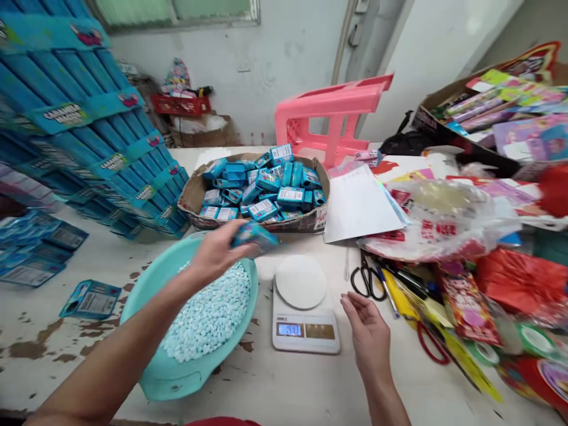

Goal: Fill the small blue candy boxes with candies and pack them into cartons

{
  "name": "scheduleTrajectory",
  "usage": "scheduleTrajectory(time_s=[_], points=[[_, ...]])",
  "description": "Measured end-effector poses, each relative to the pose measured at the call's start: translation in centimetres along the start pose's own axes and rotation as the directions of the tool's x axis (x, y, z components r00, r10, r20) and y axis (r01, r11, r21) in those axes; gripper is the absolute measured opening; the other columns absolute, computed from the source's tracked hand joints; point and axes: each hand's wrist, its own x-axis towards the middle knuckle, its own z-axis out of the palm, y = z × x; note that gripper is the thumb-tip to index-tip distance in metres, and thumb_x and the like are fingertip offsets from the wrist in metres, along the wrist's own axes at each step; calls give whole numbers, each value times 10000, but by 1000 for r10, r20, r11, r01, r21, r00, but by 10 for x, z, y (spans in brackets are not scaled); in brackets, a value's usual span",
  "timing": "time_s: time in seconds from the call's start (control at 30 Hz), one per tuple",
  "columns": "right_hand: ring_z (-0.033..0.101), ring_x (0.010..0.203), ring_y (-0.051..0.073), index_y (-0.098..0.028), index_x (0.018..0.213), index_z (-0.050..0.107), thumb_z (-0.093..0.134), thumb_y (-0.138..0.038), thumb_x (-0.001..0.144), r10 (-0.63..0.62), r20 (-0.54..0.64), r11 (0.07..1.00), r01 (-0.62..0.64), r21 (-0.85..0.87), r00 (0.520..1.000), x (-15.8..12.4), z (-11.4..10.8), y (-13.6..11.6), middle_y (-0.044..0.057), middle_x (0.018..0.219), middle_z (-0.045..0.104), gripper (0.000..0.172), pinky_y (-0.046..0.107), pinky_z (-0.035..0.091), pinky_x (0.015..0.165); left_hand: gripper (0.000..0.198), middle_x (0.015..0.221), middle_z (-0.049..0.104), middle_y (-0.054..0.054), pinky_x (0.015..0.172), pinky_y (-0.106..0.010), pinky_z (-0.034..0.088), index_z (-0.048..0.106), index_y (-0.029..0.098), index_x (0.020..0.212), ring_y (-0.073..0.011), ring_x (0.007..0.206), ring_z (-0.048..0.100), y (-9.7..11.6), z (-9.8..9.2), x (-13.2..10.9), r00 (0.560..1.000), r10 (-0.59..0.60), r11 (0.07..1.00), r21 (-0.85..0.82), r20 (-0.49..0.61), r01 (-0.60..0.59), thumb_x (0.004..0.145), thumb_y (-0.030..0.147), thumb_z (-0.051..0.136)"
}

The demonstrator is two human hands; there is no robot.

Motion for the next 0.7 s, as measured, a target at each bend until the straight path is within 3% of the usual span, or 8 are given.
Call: scheduleTrajectory(time_s=[0.07, 0.13, 0.2, 0.27, 0.37, 0.47, 0.6, 0.7], points=[[619, 971, 236, -180, 1014, 610, 727, -442, 679, -61, 42, 998, 62, -30, 997, 10, 9, -4, 87, 999, 674, 442, 446, 447, 945, 505, 1060, 643, -85, 748, -285, 452, 511, 207, 1212, -226, 889, 616, -23, -54, -23, 954, -145, 967, 167, -261, 193, 814, 517, 534], [627, 941, 235, -178, 1026, 598, 702, -433, 709, -188, 92, 978, 195, -71, 978, 22, 25, -19, 95, 998, 671, 420, 451, 466, 916, 615, 1004, 655, -92, 685, -328, 459, 432, 241, 1309, -259, 800, 631, -56, -96, -48, 844, -304, 799, 364, -442, 478, 803, 587, 491], [631, 912, 226, -189, 1044, 588, 668, -409, 751, -373, 133, 913, 388, -125, 918, 39, 48, -43, 91, 1005, 665, 375, 439, 483, 882, 693, 951, 666, -111, 626, -375, 460, 361, 256, 1358, -305, 737, 631, -100, -119, -72, 725, -495, 544, 481, -479, 688, 796, 658, 403], [625, 911, 217, -201, 1057, 584, 620, -389, 800, -565, 171, 784, 590, -192, 807, 62, 75, -74, 85, 1022, 656, 320, 412, 489, 866, 662, 938, 666, -129, 569, -384, 458, 372, 268, 1328, -319, 714, 628, -151, -122, -92, 668, -609, 417, 544, -427, 728, 809, 670, 292], [579, 1026, 222, -195, 1133, 553, 532, -379, 863, -691, 309, 544, 752, -371, 653, 109, 123, -119, 103, 1114, 621, 328, 365, 464, 896, 577, 952, 667, -135, 491, -366, 451, 461, 238, 1210, -322, 672, 630, -223, -103, -113, 670, -695, 430, 595, -262, 679, 796, 616, 326], [499, 1137, 243, -163, 1285, 446, 506, -365, 877, -438, 578, 208, 703, -680, 689, 160, 171, -146, 140, 1255, 536, 460, 348, 407, 940, 503, 929, 669, -166, 511, -358, 463, 520, 177, 1135, -314, 698, 629, -264, -84, -129, 704, -683, 468, 623, -194, 626, 800, 519, 366], [515, 1089, 321, -160, 1333, 418, 737, -341, 682, -212, 670, 114, 699, -706, 712, 211, 219, -144, 205, 1308, 467, 747, 395, 425, 862, 494, 1014, 641, -181, 696, -402, 486, 522, 129, 1182, -331, 885, 606, -254, -80, -136, 774, -573, 449, 688, -268, 571, 851, 445, 335], [509, 1091, 367, -222, 1346, 411, 821, -210, 523, -101, 702, 62, 709, -703, 705, 228, 237, -130, 197, 1332, 440, 919, 422, 435, 834, 474, 1114, 611, -163, 845, -415, 454, 536, 124, 1175, -316, 1024, 560, -219, -71, -123, 865, -391, 607, 617, -316, 500, 888, 431, 317]])
